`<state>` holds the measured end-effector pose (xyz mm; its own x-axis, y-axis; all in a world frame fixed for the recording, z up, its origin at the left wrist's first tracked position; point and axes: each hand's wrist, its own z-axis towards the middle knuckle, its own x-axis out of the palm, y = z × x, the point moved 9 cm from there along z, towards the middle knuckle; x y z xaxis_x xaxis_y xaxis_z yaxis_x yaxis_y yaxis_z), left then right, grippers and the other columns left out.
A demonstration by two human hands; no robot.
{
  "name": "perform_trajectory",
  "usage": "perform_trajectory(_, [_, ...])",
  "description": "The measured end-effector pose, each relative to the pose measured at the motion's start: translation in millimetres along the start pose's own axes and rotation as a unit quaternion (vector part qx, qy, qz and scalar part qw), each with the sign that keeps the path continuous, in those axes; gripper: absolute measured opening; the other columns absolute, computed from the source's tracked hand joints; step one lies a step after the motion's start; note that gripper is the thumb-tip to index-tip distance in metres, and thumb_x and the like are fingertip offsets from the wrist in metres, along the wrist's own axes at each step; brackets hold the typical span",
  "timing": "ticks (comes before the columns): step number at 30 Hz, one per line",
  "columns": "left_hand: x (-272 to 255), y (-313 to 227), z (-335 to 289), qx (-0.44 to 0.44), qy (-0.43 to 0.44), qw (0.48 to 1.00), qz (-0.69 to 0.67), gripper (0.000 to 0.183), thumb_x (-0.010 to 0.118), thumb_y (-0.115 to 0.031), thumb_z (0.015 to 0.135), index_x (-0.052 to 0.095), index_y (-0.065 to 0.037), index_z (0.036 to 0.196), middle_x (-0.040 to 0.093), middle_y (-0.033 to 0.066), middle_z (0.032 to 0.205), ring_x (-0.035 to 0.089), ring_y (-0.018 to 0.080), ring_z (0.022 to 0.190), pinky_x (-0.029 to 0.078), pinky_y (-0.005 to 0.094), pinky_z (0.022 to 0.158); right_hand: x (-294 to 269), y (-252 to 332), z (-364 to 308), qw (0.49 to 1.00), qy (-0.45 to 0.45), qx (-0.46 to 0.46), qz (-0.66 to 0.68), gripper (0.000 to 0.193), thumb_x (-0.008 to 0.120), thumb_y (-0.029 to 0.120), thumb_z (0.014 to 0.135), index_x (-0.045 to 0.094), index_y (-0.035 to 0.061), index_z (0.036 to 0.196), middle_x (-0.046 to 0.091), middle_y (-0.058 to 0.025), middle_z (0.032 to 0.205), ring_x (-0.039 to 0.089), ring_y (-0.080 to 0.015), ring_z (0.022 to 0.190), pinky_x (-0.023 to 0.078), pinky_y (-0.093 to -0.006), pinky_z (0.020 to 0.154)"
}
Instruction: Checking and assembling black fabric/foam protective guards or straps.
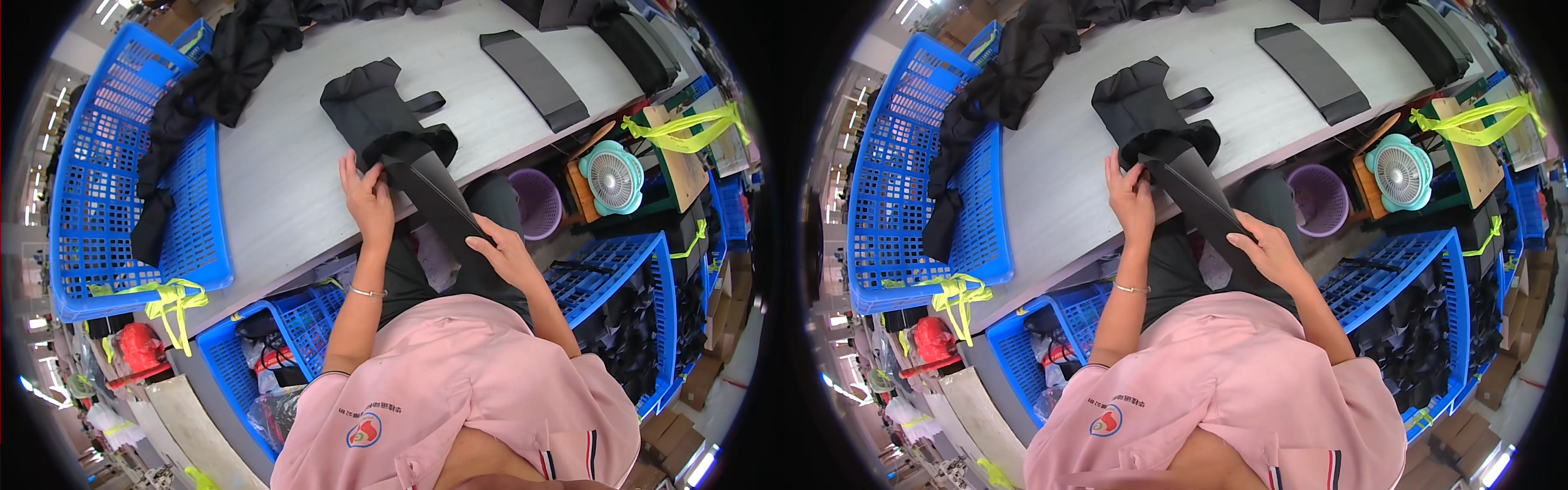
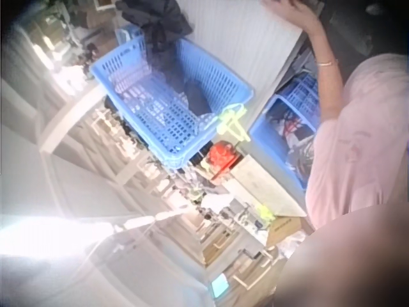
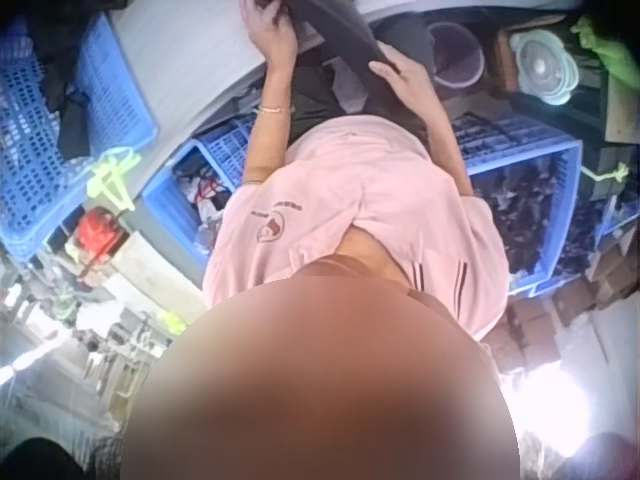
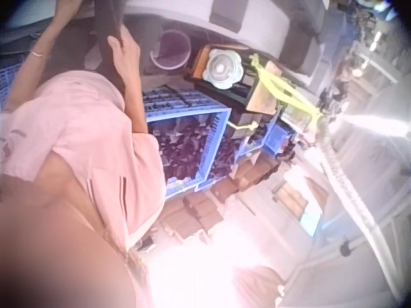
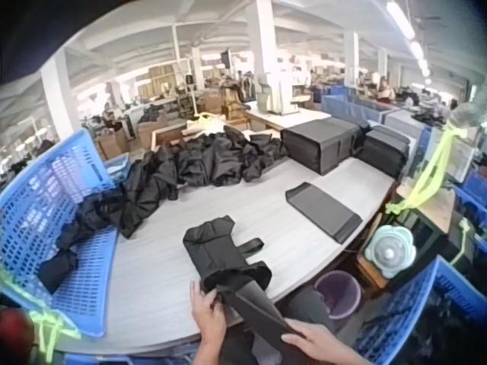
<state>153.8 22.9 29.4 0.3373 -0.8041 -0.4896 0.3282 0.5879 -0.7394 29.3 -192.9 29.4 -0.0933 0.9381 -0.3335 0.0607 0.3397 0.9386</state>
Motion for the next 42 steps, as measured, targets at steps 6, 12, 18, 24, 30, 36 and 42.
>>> perform_trajectory(6, [13.3,-49.2,18.2,0.119,0.085,0.987,-0.066,0.053,0.043,0.015,0.076,0.059,0.001,0.124,0.043,0.0126,0.152,0.041,0.0342,0.139,0.044,0.0358,0.104,2.8,25.7,26.2,0.996,-0.026,-0.011,-0.088,0.050,0.059,0.014,0.091,0.048,0.0038,0.138,0.069,-0.0211,0.098,0.065,-0.0419,0.085,0.052,-0.0412,0.077])
perform_trajectory(12, [24.9,-129.0,-35.4,0.232,0.235,0.936,-0.122,0.027,0.053,0.010,0.077,0.066,0.002,0.100,0.056,0.0131,0.140,0.047,0.0329,0.135,0.048,0.0389,0.102,19.2,-18.3,79.4,0.943,-0.012,0.038,-0.330,0.029,0.066,0.013,0.081,0.062,0.0000,0.106,0.065,-0.0243,0.092,0.064,-0.0416,0.087,0.051,-0.0443,0.073])
perform_trajectory(18, [-15.8,-109.9,-46.9,0.126,0.184,0.956,-0.193,0.040,0.059,0.010,0.078,0.071,-0.005,0.113,0.059,0.0119,0.136,0.052,0.0290,0.131,0.053,0.0275,0.080,11.6,-24.6,82.4,0.972,-0.051,0.014,0.231,0.033,0.062,0.018,0.094,0.059,0.0045,0.124,0.063,-0.0056,0.118,0.059,-0.0171,0.108,0.049,-0.0335,0.094])
perform_trajectory(24, [-23.1,-118.1,-47.7,0.094,0.106,0.982,-0.124,0.067,0.069,0.001,0.074,0.052,-0.006,0.138,0.040,0.0199,0.148,0.043,0.0303,0.131,0.050,0.0284,0.080,2.2,-17.7,79.8,0.838,-0.099,0.097,0.528,0.042,0.059,0.030,0.097,0.055,0.0034,0.130,0.063,-0.0106,0.122,0.066,-0.0197,0.103,0.058,-0.0346,0.081])
perform_trajectory(30, [-13.5,-119.6,-38.1,0.072,0.047,0.991,-0.100,0.065,0.064,0.005,0.074,0.054,-0.008,0.137,0.049,0.0137,0.137,0.049,0.0253,0.114,0.046,0.0271,0.073,7.0,-15.6,71.2,0.815,-0.099,0.075,0.566,0.038,0.060,0.026,0.096,0.057,0.0025,0.126,0.064,-0.0109,0.118,0.067,-0.0211,0.101,0.059,-0.0355,0.082])
perform_trajectory(36, [-16.7,-121.3,-41.9,0.068,0.017,0.985,-0.158,0.064,0.045,0.021,0.072,0.064,-0.006,0.126,0.056,0.0100,0.123,0.054,0.0172,0.097,0.045,0.0230,0.068,11.6,-16.8,68.3,0.794,-0.110,0.080,0.593,0.032,0.064,0.020,0.092,0.060,0.0035,0.120,0.066,-0.0107,0.113,0.068,-0.0207,0.098,0.059,-0.0350,0.081])
perform_trajectory(42, [-18.0,-119.9,-45.3,0.044,0.025,0.976,-0.213,0.065,0.048,0.023,0.071,0.064,-0.006,0.126,0.057,0.0092,0.121,0.058,0.0136,0.091,0.046,0.0227,0.066,16.0,-17.8,64.2,0.807,-0.114,0.089,0.573,0.029,0.064,0.017,0.092,0.061,0.0048,0.118,0.066,-0.0105,0.110,0.068,-0.0205,0.096,0.059,-0.0353,0.081])
